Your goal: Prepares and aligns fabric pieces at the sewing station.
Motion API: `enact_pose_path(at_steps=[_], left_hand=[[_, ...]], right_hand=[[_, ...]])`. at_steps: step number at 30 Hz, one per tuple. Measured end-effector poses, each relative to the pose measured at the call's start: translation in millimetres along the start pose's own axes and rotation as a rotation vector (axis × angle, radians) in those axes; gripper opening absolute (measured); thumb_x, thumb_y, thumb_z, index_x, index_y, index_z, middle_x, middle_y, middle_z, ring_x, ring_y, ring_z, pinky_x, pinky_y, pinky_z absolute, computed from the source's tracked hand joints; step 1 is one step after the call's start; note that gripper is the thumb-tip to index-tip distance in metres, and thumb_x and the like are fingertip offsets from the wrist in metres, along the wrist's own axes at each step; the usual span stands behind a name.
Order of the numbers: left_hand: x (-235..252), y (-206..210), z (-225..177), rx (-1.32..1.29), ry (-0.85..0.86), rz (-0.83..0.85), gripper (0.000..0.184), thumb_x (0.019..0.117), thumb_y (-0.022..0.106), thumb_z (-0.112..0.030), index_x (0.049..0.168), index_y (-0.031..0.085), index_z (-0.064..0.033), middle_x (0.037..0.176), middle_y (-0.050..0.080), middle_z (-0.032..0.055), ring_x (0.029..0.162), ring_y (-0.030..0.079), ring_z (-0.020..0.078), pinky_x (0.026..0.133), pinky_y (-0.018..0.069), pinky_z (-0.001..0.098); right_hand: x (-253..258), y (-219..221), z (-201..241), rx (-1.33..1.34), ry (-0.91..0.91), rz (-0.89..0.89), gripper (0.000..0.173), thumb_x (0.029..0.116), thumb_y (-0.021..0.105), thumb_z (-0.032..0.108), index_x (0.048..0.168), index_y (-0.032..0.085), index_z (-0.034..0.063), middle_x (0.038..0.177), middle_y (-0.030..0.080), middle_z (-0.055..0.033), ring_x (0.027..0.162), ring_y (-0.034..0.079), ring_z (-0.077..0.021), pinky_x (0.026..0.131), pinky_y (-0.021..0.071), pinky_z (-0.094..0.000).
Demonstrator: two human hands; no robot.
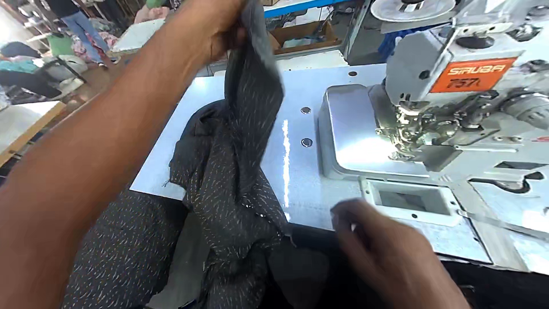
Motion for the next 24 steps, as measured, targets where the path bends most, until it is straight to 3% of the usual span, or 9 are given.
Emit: enact_pose_path(at_steps=[2, 5, 8, 11, 14, 16, 19, 22, 24], left_hand=[[-37.7, 26.1, 8.3, 0.099, -0.055, 0.098, 0.01, 0.101, 0.058, -0.017, 0.103, 0.062, -0.0079, 0.078, 0.066, 0.0016, 0.059, 0.061, 0.0097, 0.052, 0.0529, 0.025], [-100.8, 56.0, 28.9, 0.077, -0.08, 0.268, 0.015, 0.1048, 0.056, -0.021, 0.107, 0.06, -0.0064, 0.082, 0.067, 0.0049, 0.066, 0.066, 0.0133, 0.055, 0.0566, 0.0294], [-146.9, 70.7, 49.9, 0.063, -0.094, 0.347, 0.019, 0.1049, 0.057, -0.023, 0.107, 0.064, -0.0052, 0.084, 0.068, 0.0065, 0.068, 0.066, 0.0136, 0.057, 0.0576, 0.0294], [-177.4, 72.8, 69.4, 0.093, -0.031, 0.378, 0.018, 0.1039, 0.06, -0.019, 0.098, 0.071, -0.0054, 0.082, 0.065, 0.0029, 0.073, 0.059, 0.0092, 0.065, 0.0497, 0.0234], [-200.7, 72.3, 90.8, -0.02, -0.158, 0.372, 0.017, 0.1023, 0.062, -0.016, 0.099, 0.074, -0.0043, 0.083, 0.067, 0.0046, 0.071, 0.059, 0.0086, 0.062, 0.0486, 0.0207], [-214.6, 73.6, 103.8, -0.155, -0.336, 0.344, 0.016, 0.1015, 0.063, -0.014, 0.098, 0.075, -0.0035, 0.087, 0.07, 0.0079, 0.073, 0.066, 0.0117, 0.062, 0.0579, 0.0255], [-227.8, 78.7, 120.2, -0.305, -0.512, 0.309, 0.018, 0.1009, 0.062, -0.013, 0.095, 0.075, -0.0028, 0.088, 0.072, 0.0101, 0.075, 0.069, 0.0154, 0.066, 0.0613, 0.032], [-235.8, 82.6, 129.5, -0.375, -0.565, 0.323, 0.018, 0.1012, 0.061, -0.012, 0.096, 0.075, -0.0027, 0.09, 0.072, 0.0095, 0.078, 0.071, 0.0159, 0.07, 0.0621, 0.0334], [-240.7, 82.3, 132.5, -0.401, -0.533, 0.333, 0.016, 0.1006, 0.063, -0.011, 0.097, 0.076, -0.0023, 0.091, 0.073, 0.0097, 0.076, 0.07, 0.0147, 0.067, 0.0619, 0.0314]], right_hand=[[11.5, -11.7, 2.9, 0.047, -0.037, -0.226, 0.034, 0.0964, 0.064, 0.037, 0.117, 0.067, 0.0103, 0.093, 0.071, 0.0032, 0.072, 0.067, -0.0055, 0.058, 0.059, -0.0277], [34.9, -16.8, 26.3, 0.266, -0.129, -0.392, 0.047, 0.0908, 0.075, 0.038, 0.125, 0.062, 0.0083, 0.111, 0.07, -0.0008, 0.096, 0.071, -0.0084, 0.077, 0.0639, -0.0301], [55.6, -5.4, 35.1, 0.632, -0.108, -0.321, 0.045, 0.094, 0.074, 0.03, 0.129, 0.061, 0.0047, 0.114, 0.069, -0.0043, 0.099, 0.072, -0.0129, 0.083, 0.065, -0.0318], [45.1, 14.3, 34.2, 1.024, 0.074, -0.164, 0.038, 0.0972, 0.07, 0.024, 0.13, 0.062, 0.0062, 0.112, 0.073, -0.0069, 0.094, 0.073, -0.019, 0.082, 0.0646, -0.0358], [27.2, 32.7, 25.1, 1.107, 0.191, -0.145, 0.036, 0.0953, 0.07, 0.017, 0.128, 0.064, 0.0032, 0.108, 0.073, -0.009, 0.093, 0.074, -0.0193, 0.084, 0.064, -0.0344], [19.9, 38.6, 21.9, 1.09, 0.216, -0.159, 0.034, 0.0946, 0.071, 0.015, 0.126, 0.065, 0.0023, 0.105, 0.074, -0.0086, 0.091, 0.073, -0.0177, 0.082, 0.0634, -0.0313], [13.4, 38.1, 23.8, 0.951, 0.17, -0.222, 0.03, 0.0935, 0.074, 0.014, 0.121, 0.067, 0.0041, 0.102, 0.075, -0.0052, 0.088, 0.074, -0.0142, 0.077, 0.0646, -0.0279], [13.3, 37.3, 25.2, 0.765, 0.074, -0.293, 0.019, 0.0928, 0.073, 0.012, 0.11, 0.068, 0.006, 0.092, 0.075, -0.0004, 0.078, 0.074, -0.0082, 0.068, 0.0652, -0.0238], [13.7, 36.2, 22.5, 0.706, 0.046, -0.3, 0.01, 0.0943, 0.068, 0.011, 0.103, 0.07, 0.0077, 0.083, 0.073, 0.0034, 0.066, 0.069, -0.0029, 0.057, 0.0598, -0.0188]])
Point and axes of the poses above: each hand's wrist, its own x-axis towards the middle knuckle, its own y-axis out of the palm, z = x × y, the point moved 3 cm from there along x, towards the middle knuckle
